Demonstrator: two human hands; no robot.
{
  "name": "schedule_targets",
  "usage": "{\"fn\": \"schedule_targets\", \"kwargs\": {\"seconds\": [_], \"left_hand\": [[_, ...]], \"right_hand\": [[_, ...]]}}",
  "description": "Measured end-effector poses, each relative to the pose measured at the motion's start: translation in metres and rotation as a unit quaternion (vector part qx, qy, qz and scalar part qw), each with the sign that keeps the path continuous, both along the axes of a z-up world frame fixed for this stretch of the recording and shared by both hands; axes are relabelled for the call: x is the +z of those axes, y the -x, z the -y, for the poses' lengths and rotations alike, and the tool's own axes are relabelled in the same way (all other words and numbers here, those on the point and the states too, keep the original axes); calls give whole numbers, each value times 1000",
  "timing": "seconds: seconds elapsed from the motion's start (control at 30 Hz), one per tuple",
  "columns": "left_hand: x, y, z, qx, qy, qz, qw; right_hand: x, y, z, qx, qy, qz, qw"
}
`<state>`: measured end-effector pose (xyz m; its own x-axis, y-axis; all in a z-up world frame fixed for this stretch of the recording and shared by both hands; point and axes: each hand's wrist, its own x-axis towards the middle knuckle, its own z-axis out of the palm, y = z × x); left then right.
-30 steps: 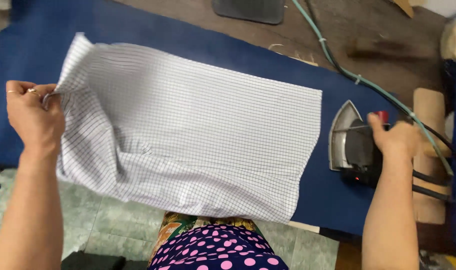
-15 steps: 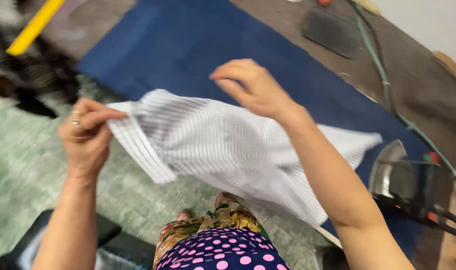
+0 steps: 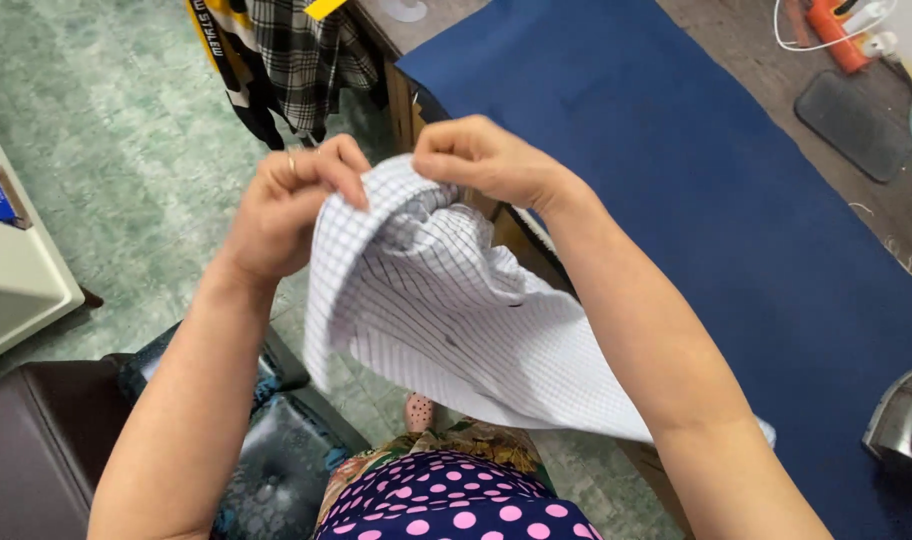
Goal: Ironing a checkered shirt on an ironing board using a steam iron.
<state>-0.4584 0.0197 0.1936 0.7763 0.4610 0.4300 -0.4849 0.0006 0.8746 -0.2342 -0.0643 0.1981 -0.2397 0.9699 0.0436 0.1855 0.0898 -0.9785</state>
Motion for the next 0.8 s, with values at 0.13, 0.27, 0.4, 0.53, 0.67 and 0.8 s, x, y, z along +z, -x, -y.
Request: {"fn": "schedule_targets", "kwargs": {"seconds": [0.13,0.27,0.4,0.53,0.67,0.8], "left_hand": [[5,11,-7,-28,157,-165,973],[34,6,14,-28,-71,-266,961],[36,-17,19,-109,21,-343,933],[43,-37,28,-68,-39,-261,962],[60,-45,25,-103,-1,-208,973],[74,-48,23,-124,-28,-191,973]], "right_hand": [[20,17,8,-76,-59,12,995],[32,30,20,-79,-108,54,990],[37,29,47,-129,-177,178,959],[27,24,90,-248,-241,96,933],[-28,6,118,-234,-157,68,957],[-60,1,118,-153,-124,128,972]]}}
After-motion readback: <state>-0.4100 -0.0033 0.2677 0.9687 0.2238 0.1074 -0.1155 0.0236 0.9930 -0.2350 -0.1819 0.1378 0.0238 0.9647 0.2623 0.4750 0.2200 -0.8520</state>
